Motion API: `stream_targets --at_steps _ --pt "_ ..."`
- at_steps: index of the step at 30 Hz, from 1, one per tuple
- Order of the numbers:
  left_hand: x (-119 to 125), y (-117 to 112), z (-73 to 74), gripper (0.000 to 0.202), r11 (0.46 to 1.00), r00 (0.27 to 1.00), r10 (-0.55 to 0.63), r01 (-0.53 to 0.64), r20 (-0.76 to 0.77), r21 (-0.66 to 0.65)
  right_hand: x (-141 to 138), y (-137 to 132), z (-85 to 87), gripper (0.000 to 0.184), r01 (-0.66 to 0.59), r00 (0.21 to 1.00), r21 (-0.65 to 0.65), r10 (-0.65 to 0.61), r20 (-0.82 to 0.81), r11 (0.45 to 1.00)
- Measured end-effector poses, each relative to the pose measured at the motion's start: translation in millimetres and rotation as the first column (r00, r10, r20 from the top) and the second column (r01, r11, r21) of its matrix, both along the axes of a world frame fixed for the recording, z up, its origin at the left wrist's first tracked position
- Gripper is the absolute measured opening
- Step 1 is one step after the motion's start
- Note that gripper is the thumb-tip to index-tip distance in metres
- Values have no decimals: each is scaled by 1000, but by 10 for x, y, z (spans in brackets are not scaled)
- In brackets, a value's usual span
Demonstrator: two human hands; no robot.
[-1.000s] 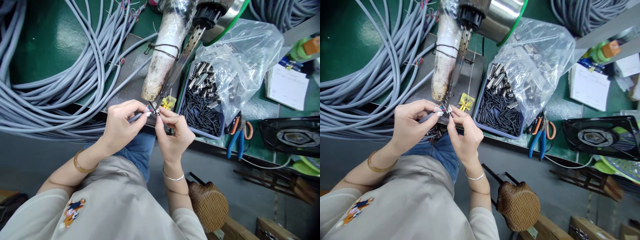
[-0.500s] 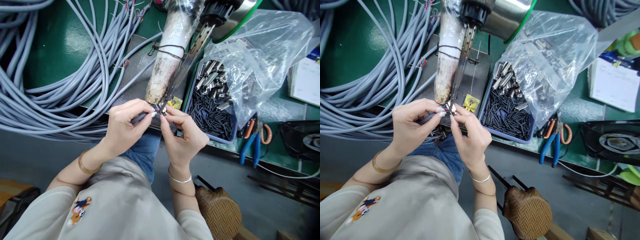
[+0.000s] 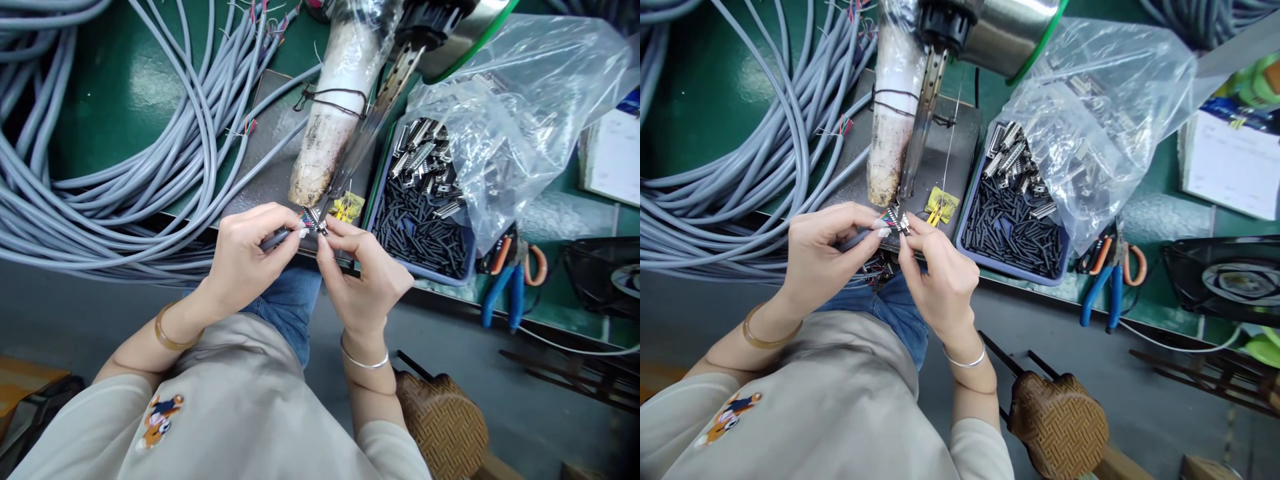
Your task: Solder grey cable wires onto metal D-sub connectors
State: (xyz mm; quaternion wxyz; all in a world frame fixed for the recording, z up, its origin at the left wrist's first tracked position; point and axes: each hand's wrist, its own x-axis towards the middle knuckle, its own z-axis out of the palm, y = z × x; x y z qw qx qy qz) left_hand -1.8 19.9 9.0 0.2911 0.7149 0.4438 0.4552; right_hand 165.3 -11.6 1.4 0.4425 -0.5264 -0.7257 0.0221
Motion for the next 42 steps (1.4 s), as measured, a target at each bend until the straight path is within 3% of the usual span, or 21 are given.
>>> stream_targets --at_steps 14,23,32,42 --pt "47 17 26 11 995 999 53 -52 -9 79 -27 89 3 10 33 999 44 -33 -16 998" --pt "16 9 6 8 998 999 36 -35 5 -44 11 24 -9 12 -24 998 38 22 53 999" --pt "16 -5 1 9 998 1000 31 -31 0 -58 27 -2 -54 12 4 999 45 -6 47 999" --pt "25 8 -11 12 998 998 29 -26 -57 49 -7 26 -35 12 42 998 29 -43 35 999"
